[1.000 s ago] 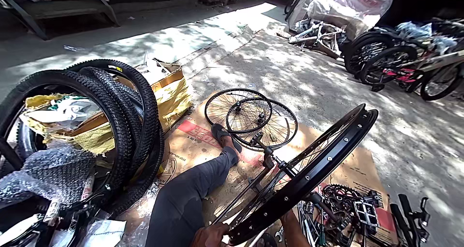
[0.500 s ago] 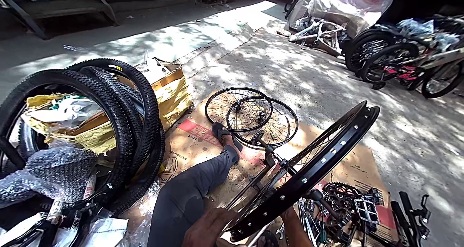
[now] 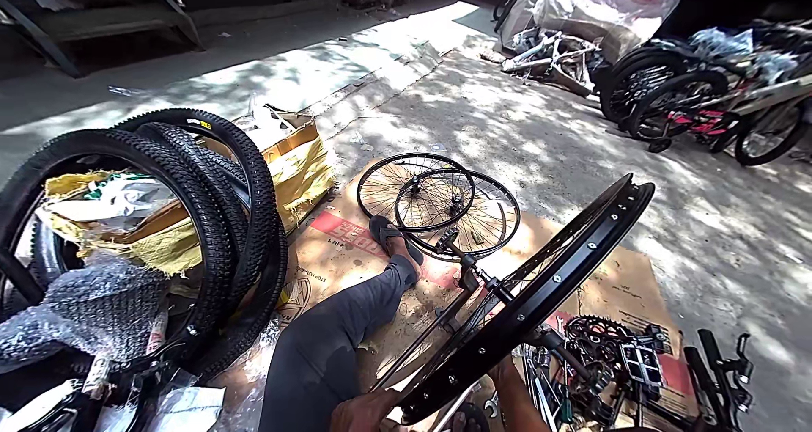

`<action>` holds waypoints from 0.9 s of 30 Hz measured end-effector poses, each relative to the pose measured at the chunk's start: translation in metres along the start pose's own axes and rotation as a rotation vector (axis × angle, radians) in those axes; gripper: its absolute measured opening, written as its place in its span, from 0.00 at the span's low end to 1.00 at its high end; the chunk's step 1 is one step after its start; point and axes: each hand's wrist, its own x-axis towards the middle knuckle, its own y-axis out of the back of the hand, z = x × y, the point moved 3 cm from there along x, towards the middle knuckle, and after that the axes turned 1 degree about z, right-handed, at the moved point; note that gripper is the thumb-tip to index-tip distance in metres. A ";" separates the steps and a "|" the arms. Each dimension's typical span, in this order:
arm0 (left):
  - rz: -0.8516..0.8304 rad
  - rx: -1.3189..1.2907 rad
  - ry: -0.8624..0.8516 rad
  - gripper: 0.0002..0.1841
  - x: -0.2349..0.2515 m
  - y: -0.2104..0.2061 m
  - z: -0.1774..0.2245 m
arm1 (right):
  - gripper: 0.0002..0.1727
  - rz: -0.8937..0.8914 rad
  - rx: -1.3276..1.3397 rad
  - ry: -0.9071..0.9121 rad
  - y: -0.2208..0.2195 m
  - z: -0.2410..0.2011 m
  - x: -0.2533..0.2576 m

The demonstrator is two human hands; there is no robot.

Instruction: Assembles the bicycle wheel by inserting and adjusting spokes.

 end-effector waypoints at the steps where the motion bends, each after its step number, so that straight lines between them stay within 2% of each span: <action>1: -0.008 0.014 -0.001 0.16 0.001 -0.001 0.000 | 0.22 -0.013 0.010 0.009 0.004 0.008 0.011; 3: 0.034 0.037 -0.037 0.17 0.003 0.005 0.005 | 0.25 -0.018 0.014 -0.026 0.008 0.010 0.020; 5: 0.184 -0.014 -0.117 0.19 0.006 0.021 0.020 | 0.25 0.007 -0.010 -0.085 0.003 -0.001 0.000; 7: 0.304 -0.201 -0.177 0.23 0.011 0.041 0.036 | 0.24 -0.034 0.013 -0.067 0.005 0.001 0.003; 9: 0.322 -0.288 -0.205 0.29 0.016 0.051 0.043 | 0.24 -0.054 0.059 0.016 0.011 0.017 0.030; 12: 0.359 -0.174 -0.199 0.21 0.016 0.041 0.038 | 0.23 -0.039 0.083 0.018 0.009 0.018 0.033; 18: 0.301 -0.082 -0.164 0.18 0.007 0.025 0.025 | 0.27 -0.057 0.034 0.011 0.013 0.019 0.037; 19: 0.240 -0.039 -0.119 0.17 0.004 0.019 0.018 | 0.26 -0.016 0.050 0.007 0.009 0.017 0.032; 21: -0.008 0.024 0.046 0.18 -0.001 0.010 0.008 | 0.25 0.001 0.070 -0.007 0.007 0.016 0.029; 22: -0.143 0.024 0.130 0.21 0.001 0.009 0.005 | 0.24 0.001 0.074 -0.010 0.008 0.016 0.030; 23: -0.204 0.012 0.172 0.24 0.002 0.008 0.003 | 0.24 0.006 0.073 -0.010 0.008 0.016 0.033; 24: -0.185 -0.011 0.169 0.24 0.003 0.008 0.003 | 0.23 0.006 0.076 -0.012 0.008 0.017 0.034; 27: 0.036 -0.029 0.030 0.20 0.003 0.009 0.009 | 0.25 0.000 0.076 -0.015 0.009 0.018 0.034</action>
